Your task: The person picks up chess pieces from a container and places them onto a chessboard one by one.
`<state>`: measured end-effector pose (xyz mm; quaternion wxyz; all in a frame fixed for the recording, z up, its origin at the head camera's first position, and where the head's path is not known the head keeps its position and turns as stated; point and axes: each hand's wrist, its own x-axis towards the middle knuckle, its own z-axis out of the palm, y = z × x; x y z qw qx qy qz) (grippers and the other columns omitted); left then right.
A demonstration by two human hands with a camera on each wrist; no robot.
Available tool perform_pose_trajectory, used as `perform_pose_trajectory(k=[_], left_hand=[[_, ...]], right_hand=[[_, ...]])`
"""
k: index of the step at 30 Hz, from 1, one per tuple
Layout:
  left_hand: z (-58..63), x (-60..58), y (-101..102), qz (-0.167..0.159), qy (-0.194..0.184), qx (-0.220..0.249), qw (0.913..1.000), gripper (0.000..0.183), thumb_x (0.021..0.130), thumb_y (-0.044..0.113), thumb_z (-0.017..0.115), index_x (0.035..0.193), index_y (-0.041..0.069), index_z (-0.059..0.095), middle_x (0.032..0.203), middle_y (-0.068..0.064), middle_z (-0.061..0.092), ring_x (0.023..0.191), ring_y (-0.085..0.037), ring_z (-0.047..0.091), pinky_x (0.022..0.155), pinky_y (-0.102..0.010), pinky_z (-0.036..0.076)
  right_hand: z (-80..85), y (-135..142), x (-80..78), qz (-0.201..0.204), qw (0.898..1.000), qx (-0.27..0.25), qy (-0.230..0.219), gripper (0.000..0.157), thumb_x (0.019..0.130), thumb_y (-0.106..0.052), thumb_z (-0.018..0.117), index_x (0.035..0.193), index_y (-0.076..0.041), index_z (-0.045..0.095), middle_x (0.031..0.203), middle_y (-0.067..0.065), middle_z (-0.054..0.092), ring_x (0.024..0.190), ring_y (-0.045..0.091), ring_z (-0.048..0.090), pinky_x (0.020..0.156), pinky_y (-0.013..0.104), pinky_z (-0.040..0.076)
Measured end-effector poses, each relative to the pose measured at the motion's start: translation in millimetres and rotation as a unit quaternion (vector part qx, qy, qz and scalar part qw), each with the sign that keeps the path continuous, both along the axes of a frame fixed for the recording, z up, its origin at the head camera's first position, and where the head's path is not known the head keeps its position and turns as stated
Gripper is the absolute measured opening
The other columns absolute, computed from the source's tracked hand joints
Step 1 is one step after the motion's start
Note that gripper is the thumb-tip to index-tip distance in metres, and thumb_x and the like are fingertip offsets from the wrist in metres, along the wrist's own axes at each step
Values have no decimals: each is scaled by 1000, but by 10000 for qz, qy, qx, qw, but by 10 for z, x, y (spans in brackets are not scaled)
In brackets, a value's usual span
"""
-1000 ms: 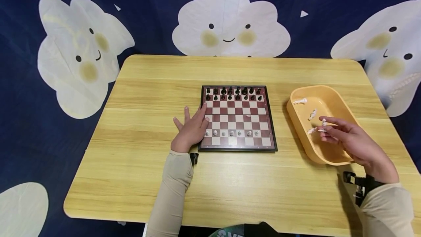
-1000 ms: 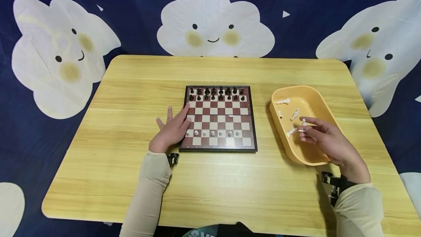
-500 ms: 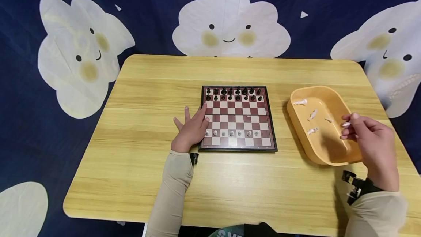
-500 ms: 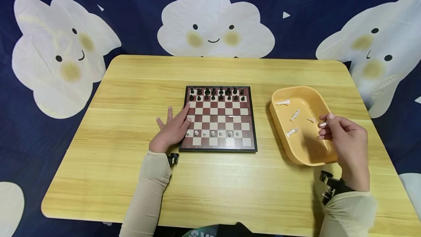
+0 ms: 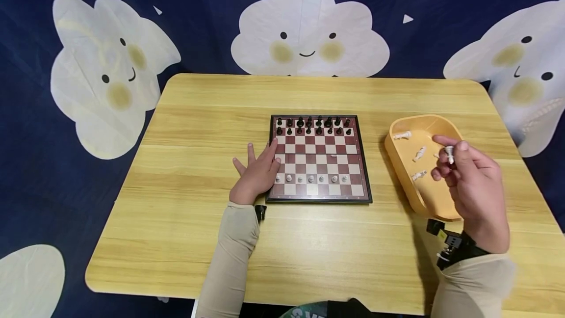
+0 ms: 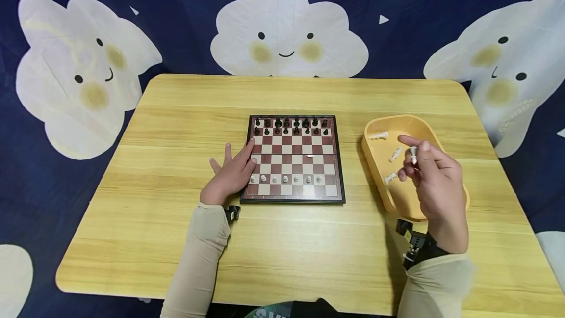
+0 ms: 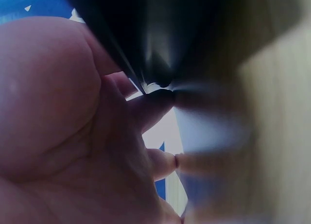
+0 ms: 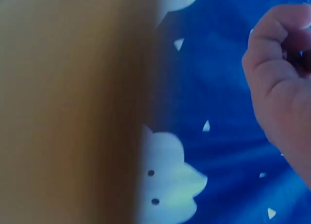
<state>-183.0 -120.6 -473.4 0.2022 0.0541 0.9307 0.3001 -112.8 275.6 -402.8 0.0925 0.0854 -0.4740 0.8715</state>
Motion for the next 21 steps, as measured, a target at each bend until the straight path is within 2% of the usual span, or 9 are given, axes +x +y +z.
perform_pose_trajectory(k=[2,6,9,14,21], left_hand=[[-3,-4,2,8,-3,-10,10000,60,113,37,29,168,29,7,172,-1,15,153,-38,-26,108,-70,-29],[-2,-7,12,24,1,-19,10000,59,113,37,29,168,30,7,172,-1,14,153,-38,-27,108,-70,-28],[3,-2,16,31,12,24,10000,59,113,37,29,168,30,7,172,0,15,153,-38,-26,108,-70,-28],[2,-3,27,16,29,45,10000,59,113,38,30,168,31,7,172,1,15,153,-38,-27,108,-71,-28],[-8,-4,4,26,26,-60,10000,59,114,38,27,168,31,6,172,0,14,153,-38,-26,108,-71,-27]], right_hand=[[41,-84,-13,298,9994,193,30,34,109,0,42,127,26,57,96,19,64,72,21,56,63,29,58],[138,-269,-52,433,9957,787,-241,28,106,6,48,129,16,59,89,13,65,69,18,59,61,27,58],[161,-414,-98,431,9940,887,-465,21,101,12,55,120,8,61,83,11,71,66,17,67,58,28,60],[54,-556,-159,662,9880,1319,-454,13,96,18,59,102,8,63,86,13,74,70,20,75,62,33,62],[-135,-638,-201,951,9648,2318,-801,15,100,7,62,110,9,72,96,8,76,83,16,75,78,31,62]])
